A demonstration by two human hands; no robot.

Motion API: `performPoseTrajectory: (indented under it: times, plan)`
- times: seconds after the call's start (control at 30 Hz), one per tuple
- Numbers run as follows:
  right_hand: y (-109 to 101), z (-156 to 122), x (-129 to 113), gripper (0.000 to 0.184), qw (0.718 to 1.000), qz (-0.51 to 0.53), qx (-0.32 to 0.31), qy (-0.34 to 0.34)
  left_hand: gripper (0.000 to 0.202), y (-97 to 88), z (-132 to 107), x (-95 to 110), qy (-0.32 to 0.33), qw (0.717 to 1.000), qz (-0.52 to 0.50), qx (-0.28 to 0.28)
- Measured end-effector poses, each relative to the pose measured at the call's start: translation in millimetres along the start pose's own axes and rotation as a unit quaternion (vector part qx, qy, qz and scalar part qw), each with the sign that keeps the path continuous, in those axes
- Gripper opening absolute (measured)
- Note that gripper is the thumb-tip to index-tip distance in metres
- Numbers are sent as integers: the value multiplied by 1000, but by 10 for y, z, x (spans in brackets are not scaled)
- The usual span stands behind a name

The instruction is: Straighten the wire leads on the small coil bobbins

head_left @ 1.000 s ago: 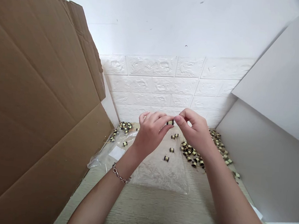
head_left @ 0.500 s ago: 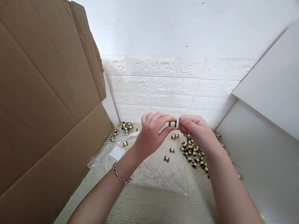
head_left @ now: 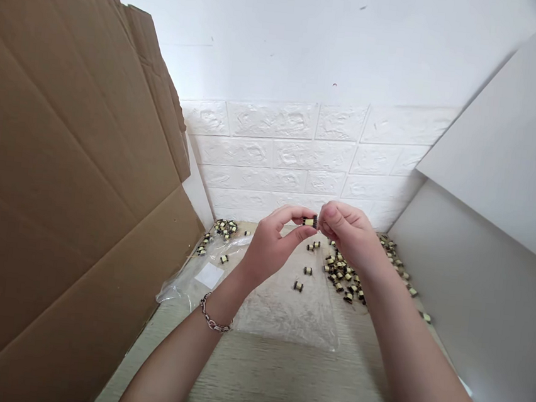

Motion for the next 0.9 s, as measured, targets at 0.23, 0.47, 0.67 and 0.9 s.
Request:
performPoseTrajectory:
  times: [0.23, 0.47, 0.67, 0.9]
  plan:
    - [-6, -12, -55, 36, 994, -102, 26, -36, 20, 125, -12, -173, -134, 961, -238, -44]
    - [-8, -12, -107, 36, 981, -172, 49, -75, 21, 230, -71, -227, -279, 873, -390, -96]
    - [-2, -14, -103, 34, 975, -198, 58, -82, 18, 273, -115, -235, -332, 805, -480, -105]
    - [23, -10, -88, 35, 983, -160, 45, -77, 19, 323, -144, -251, -345, 768, -525, -125]
Point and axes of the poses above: each hand's wrist, its own z-axis towards the middle knuckle, its own y-axis out of the palm, x = y × z, the point moved 5 cm from there along z, towards the middle knuckle, and after that the axes turned 3 degrees about z, right-handed, at the moved point
